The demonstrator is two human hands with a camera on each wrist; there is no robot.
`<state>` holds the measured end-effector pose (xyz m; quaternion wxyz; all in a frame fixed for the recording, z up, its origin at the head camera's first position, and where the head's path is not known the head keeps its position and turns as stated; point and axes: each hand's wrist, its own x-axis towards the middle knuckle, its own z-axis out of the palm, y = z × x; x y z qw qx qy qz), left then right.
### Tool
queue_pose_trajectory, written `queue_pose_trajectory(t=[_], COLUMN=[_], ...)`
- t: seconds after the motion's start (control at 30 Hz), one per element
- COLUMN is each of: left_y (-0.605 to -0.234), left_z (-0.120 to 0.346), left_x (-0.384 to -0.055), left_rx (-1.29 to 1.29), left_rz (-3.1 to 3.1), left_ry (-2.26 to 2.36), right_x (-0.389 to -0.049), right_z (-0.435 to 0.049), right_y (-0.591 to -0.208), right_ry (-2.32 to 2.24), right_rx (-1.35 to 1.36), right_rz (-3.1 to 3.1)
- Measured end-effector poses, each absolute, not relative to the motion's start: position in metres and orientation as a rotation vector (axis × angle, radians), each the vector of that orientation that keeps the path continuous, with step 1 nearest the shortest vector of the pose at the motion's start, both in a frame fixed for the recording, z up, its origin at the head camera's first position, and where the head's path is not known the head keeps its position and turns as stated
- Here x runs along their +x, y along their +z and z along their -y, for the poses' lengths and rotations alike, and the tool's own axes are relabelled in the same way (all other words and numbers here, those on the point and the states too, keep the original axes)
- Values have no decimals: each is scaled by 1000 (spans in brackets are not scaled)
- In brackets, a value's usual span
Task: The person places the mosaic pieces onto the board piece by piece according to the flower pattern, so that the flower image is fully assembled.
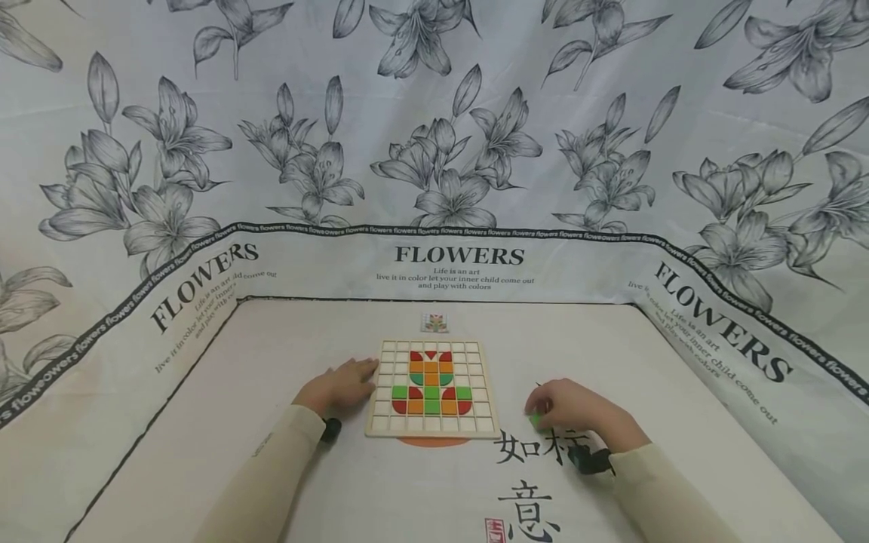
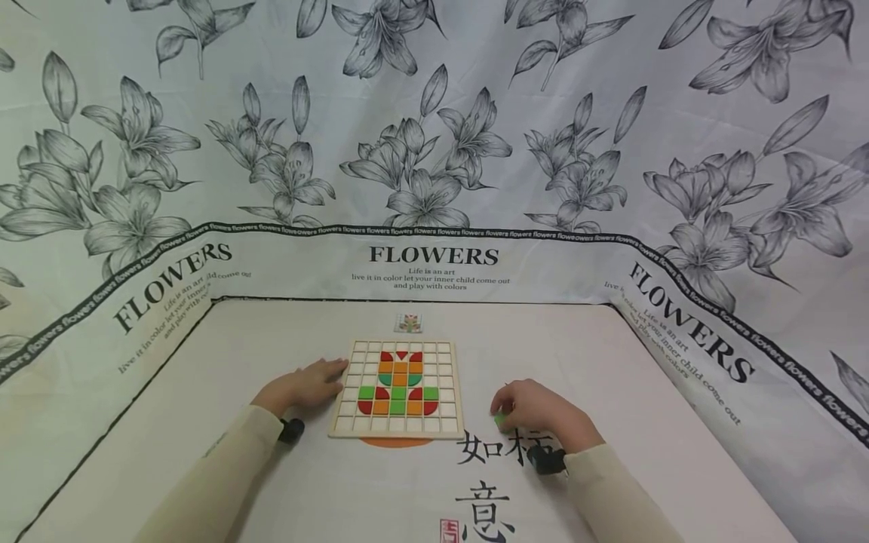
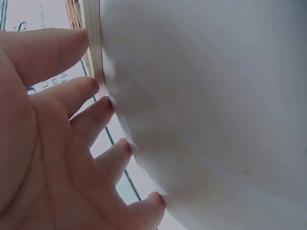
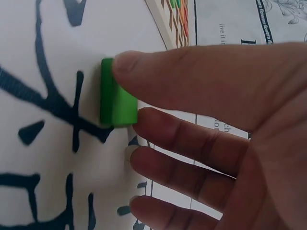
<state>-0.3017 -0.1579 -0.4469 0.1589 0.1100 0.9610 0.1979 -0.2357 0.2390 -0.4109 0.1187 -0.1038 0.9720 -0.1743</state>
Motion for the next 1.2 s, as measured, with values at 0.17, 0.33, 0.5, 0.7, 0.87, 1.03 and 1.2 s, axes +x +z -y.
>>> queue_pose_trajectory(t=[0.17,0.33,0.5,0.7,0.87,1.03,1.2], left_y=[-449,-449,-446,-445,-444,-447,-446], left_z=[159,159,159,160,160,159,159], left_x=[-303,-303,-302,-303,-303,-304,-304], left_rx=[313,320,325,321,320,318,319], left_rz=[-2747,-2745,-2733,-2731,-2733,-2733,-2729], left_ry=[568,569,572,564,553,556,561], right_x=[-234,-230,-228,-229,-230,-232,-234], right_z=[-245,-245,-243,-242,-240,-236,-229], right_y=[-414,-413,-412,-415,-417,-417,-415], right_ry=[-536,-511,-478,-448,-435,-451,-470], right_rx=[-271,-268,-271,-292,-320,-342,-355], right_rz=[-2831,-2836,-2856,-2870,-2879,-2882,-2887])
